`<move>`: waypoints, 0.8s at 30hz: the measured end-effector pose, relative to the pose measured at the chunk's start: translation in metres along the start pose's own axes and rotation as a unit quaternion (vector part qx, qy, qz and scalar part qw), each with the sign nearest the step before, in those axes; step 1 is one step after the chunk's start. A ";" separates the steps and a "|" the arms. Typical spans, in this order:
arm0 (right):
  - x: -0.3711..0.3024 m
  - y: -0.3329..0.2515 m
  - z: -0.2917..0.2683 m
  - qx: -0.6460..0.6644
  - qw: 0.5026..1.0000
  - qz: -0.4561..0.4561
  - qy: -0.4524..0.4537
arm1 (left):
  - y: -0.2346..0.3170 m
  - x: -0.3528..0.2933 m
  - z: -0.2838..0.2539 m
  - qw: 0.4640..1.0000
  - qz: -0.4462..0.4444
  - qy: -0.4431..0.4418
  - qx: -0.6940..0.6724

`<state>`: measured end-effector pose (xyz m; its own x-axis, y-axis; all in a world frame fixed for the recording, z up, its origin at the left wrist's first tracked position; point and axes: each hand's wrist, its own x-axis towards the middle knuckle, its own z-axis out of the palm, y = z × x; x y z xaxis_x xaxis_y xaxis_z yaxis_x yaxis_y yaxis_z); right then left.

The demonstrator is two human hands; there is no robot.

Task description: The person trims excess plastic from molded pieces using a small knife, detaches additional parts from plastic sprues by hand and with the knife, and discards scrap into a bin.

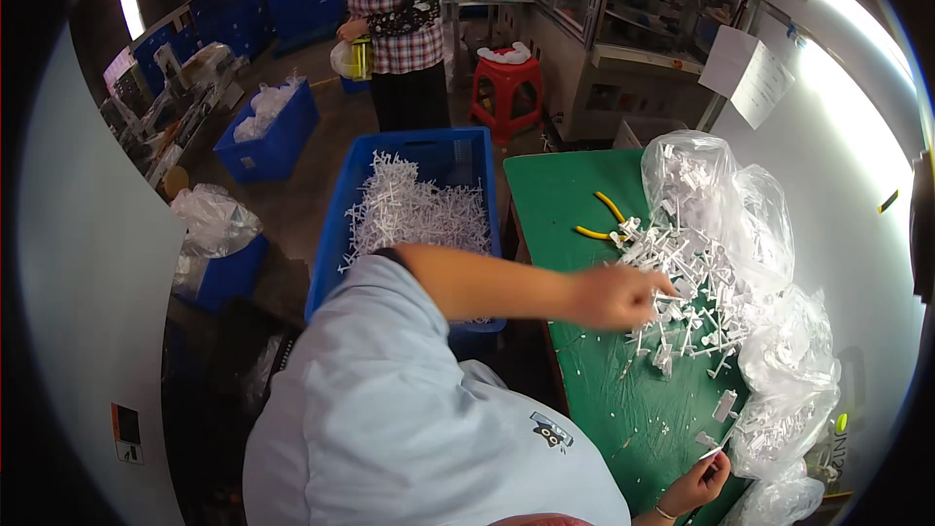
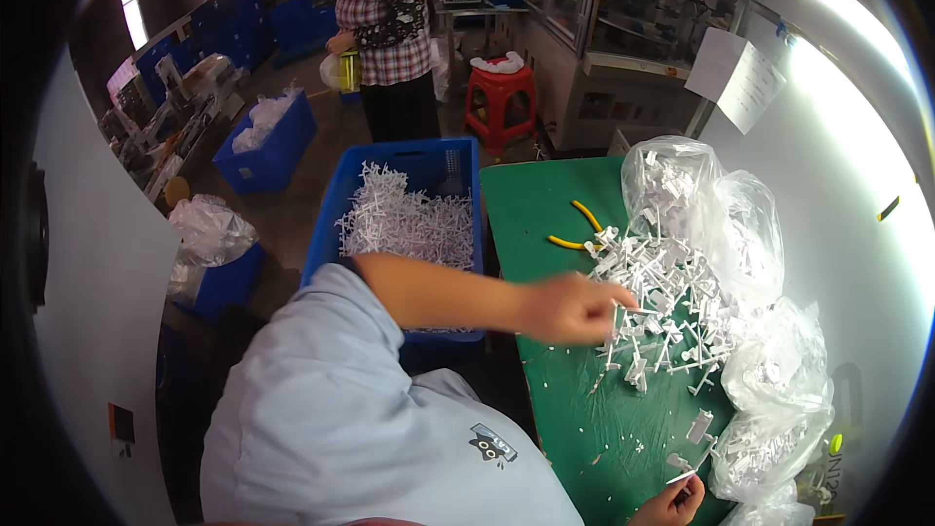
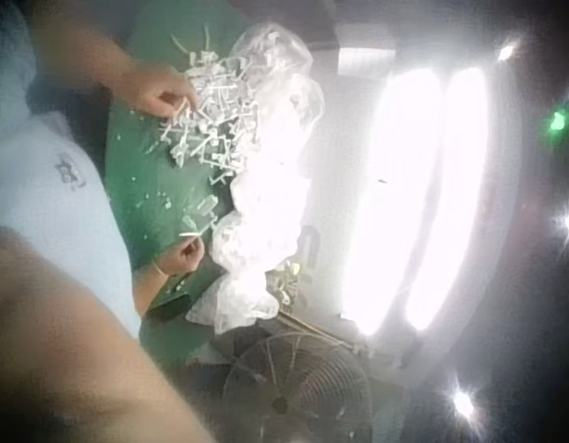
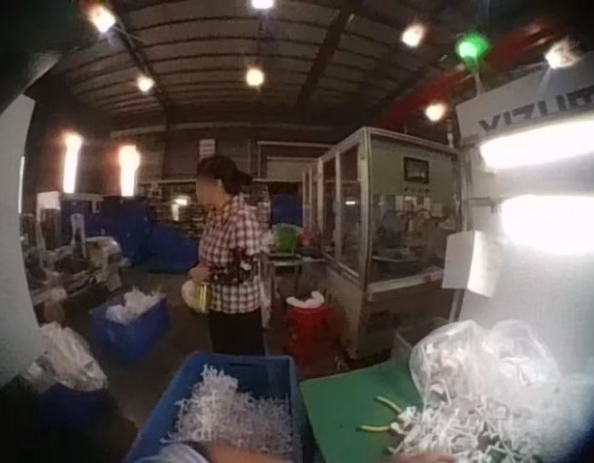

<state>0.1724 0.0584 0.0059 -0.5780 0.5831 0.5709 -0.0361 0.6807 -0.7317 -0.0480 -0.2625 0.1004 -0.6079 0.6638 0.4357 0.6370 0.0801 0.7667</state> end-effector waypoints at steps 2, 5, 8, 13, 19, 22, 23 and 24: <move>-0.001 0.004 -0.002 0.015 1.000 0.024 0.001 | 0.015 0.024 0.052 0.995 -0.033 -0.047 -0.081; -0.005 0.006 -0.004 0.023 0.999 0.034 0.028 | 0.032 0.059 0.135 0.973 -0.076 -0.047 -0.211; -0.007 0.000 0.002 0.028 0.997 0.028 0.059 | 0.034 0.076 0.203 0.945 -0.071 -0.022 -0.320; -0.003 -0.016 0.010 0.047 0.994 0.020 0.094 | 0.019 0.059 0.241 0.876 -0.093 -0.078 -0.467; -0.006 -0.024 0.009 0.067 0.995 0.067 -0.011 | 0.004 0.058 0.236 0.866 -0.083 -0.059 -0.489; -0.006 -0.026 0.009 0.096 0.992 0.073 -0.038 | 0.004 0.054 0.238 0.886 -0.092 -0.047 -0.452; -0.006 -0.024 0.010 0.097 0.992 0.066 -0.041 | 0.003 0.052 0.242 0.877 -0.097 -0.023 -0.470; -0.006 -0.022 0.010 0.099 0.992 0.057 -0.045 | 0.002 0.051 0.246 0.868 -0.101 0.001 -0.487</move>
<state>0.1685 0.0354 0.0142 -0.6581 0.6030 0.4509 -0.1207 0.5067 -0.8537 0.0388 -0.0457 0.0087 -0.6626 0.7073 0.2464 -0.1839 -0.4725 0.8619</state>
